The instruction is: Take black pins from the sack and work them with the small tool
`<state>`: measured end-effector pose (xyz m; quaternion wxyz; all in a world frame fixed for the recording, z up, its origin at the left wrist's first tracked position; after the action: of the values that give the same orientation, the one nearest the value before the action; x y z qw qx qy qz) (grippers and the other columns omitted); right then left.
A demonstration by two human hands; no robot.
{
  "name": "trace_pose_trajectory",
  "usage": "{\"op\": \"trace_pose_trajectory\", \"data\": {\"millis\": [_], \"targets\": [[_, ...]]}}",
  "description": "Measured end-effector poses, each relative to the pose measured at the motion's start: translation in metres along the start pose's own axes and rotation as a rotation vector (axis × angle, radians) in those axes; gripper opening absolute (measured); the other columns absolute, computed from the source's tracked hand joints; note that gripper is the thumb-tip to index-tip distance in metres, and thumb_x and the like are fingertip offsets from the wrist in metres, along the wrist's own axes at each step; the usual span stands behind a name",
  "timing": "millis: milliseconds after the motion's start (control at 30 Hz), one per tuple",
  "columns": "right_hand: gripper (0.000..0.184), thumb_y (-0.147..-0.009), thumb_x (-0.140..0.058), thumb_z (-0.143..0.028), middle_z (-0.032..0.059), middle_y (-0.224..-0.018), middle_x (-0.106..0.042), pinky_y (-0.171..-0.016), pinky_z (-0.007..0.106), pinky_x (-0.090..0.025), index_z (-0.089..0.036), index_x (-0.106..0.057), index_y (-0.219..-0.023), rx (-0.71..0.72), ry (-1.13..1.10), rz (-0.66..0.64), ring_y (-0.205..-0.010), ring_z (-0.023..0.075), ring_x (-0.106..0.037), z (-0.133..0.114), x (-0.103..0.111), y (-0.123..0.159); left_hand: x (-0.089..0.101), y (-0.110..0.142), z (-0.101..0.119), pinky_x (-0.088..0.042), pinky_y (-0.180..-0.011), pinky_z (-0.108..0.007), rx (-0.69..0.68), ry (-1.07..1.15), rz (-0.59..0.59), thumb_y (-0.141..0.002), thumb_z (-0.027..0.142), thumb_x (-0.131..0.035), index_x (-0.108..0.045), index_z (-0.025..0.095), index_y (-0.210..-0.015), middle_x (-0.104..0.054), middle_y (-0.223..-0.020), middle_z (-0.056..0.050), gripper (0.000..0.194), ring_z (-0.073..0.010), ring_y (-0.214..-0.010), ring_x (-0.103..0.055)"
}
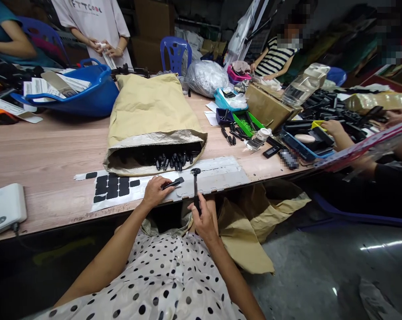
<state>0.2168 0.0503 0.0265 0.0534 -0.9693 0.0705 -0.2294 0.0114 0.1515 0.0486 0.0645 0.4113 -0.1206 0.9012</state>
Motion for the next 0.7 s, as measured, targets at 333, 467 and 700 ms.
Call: {"op": "trace_pose_trajectory", "data": {"millis": [333,467,700], "targets": [[0.047,-0.095,-0.049,-0.038,0.0098,-0.126,-0.071,-0.099,0.038,-0.056,-0.021,-0.06,-0.137,0.064,0.03,-0.053,-0.112,0.0231,-0.068,-0.015,-0.007,0.011,0.0,0.0,-0.001,-0.046,-0.085,-0.037,0.017,0.039,-0.01,-0.082,0.027,-0.072,-0.076,0.026,-0.093,-0.068,-0.086,-0.003,0.012,-0.0234,-0.09,-0.06],[0.049,-0.095,-0.049,-0.038,0.0076,-0.107,-0.075,-0.088,0.033,-0.06,-0.02,-0.058,-0.139,0.005,-0.007,-0.144,-0.089,0.0199,-0.071,-0.012,-0.011,0.012,-0.001,0.0,-0.001,-0.046,-0.084,-0.037,0.015,0.036,-0.007,-0.082,0.028,-0.071,-0.076,0.027,-0.092,-0.067,-0.085,-0.003,0.011,-0.0232,-0.09,-0.059],[0.049,-0.095,-0.049,-0.04,0.0071,-0.105,-0.075,-0.083,0.033,-0.06,-0.021,-0.058,-0.139,0.014,-0.013,-0.131,-0.084,0.0197,-0.07,-0.02,-0.01,0.012,-0.003,-0.001,-0.002,-0.046,-0.085,-0.037,0.008,0.027,-0.016,-0.081,0.024,-0.071,-0.076,0.026,-0.093,-0.067,-0.087,-0.003,0.012,-0.0229,-0.09,-0.059]]}}
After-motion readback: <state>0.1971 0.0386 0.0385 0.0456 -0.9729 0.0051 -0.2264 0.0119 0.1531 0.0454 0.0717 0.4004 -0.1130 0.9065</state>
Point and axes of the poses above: each hand's wrist, its own y-axis away from the middle knuckle, its own x-axis out of the back of the hand, z = x × y, the point moved 6 cm from there along -y, towards the middle knuckle
